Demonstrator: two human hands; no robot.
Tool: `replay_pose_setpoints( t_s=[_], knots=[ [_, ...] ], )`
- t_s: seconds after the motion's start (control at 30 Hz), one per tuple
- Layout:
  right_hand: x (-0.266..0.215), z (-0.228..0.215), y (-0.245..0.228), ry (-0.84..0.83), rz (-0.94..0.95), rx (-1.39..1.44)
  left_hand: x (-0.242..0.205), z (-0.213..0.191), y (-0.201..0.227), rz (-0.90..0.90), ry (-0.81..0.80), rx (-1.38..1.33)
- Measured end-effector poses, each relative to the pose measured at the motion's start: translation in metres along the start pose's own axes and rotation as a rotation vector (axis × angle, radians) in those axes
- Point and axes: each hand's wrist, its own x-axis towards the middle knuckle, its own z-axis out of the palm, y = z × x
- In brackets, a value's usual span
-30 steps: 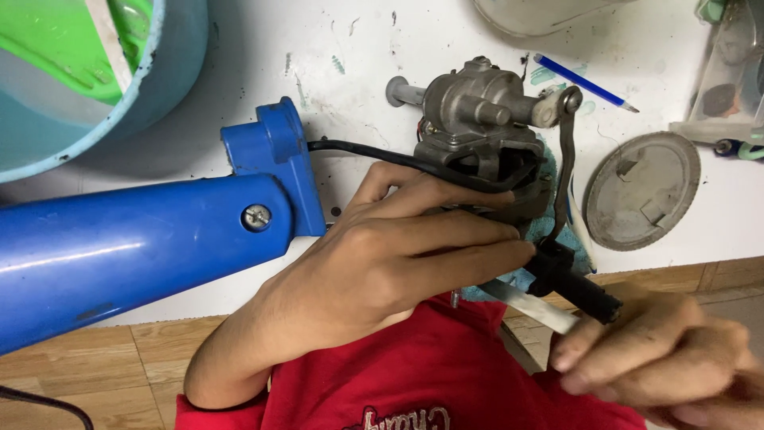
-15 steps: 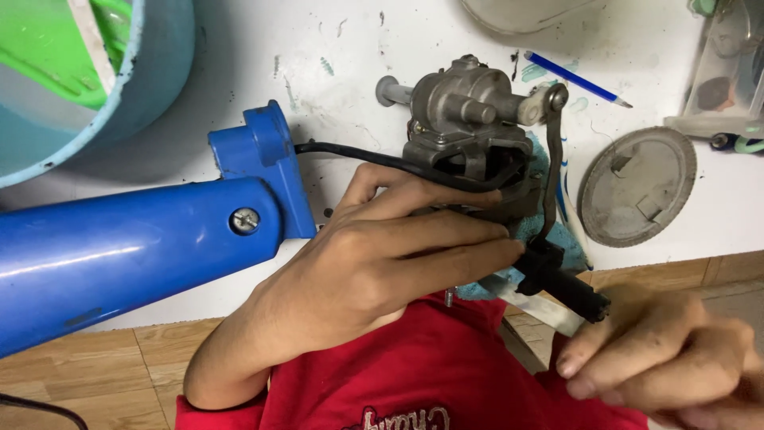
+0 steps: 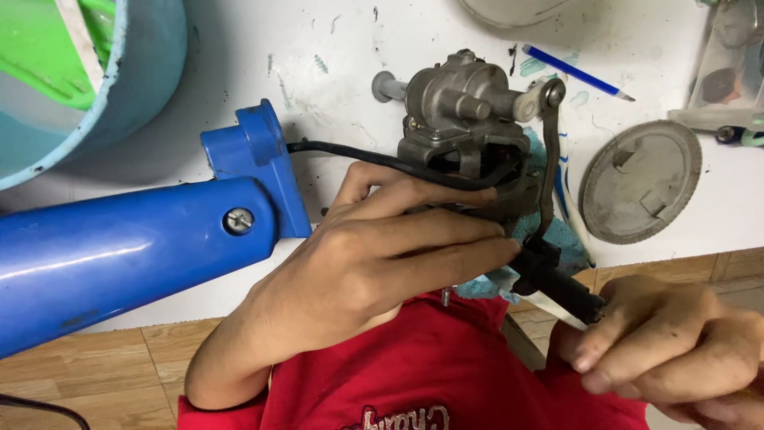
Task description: Cleaning and repairing a fan motor using a cloth and a knife
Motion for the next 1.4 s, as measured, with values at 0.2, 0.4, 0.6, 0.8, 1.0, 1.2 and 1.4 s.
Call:
replay_pose_setpoints(
  t_s=[0.2,0.4,0.6,0.8,1.0,1.2,1.4],
  knots=[
    [-0.001,0.004,0.006,0.206,0.035,0.001,0.002,-0.001,0.001,-0.007,-0.015,0.003],
    [0.000,0.011,0.023,0.230,-0.102,0.260,0.000,-0.001,-0.001,0.001,-0.011,0.027],
    [-0.004,0.005,0.014,0.191,-0.038,0.255,0.000,0.000,-0.002,0.009,-0.003,0.027],
    [0.006,0.001,0.012,0.002,0.160,0.284,0.001,-0.001,-0.001,0.001,-0.008,0.021],
    [-0.004,0.000,0.019,0.039,-0.012,0.241,0.001,0.000,-0.001,-0.007,-0.004,0.027],
    [0.000,0.000,0.008,-0.040,0.043,0.107,0.003,-0.001,-0.001,-0.003,-0.021,0.005],
    [-0.009,0.000,0.006,0.075,0.006,0.027,0.002,-0.002,-0.002,0.015,0.003,0.010]
  ],
)
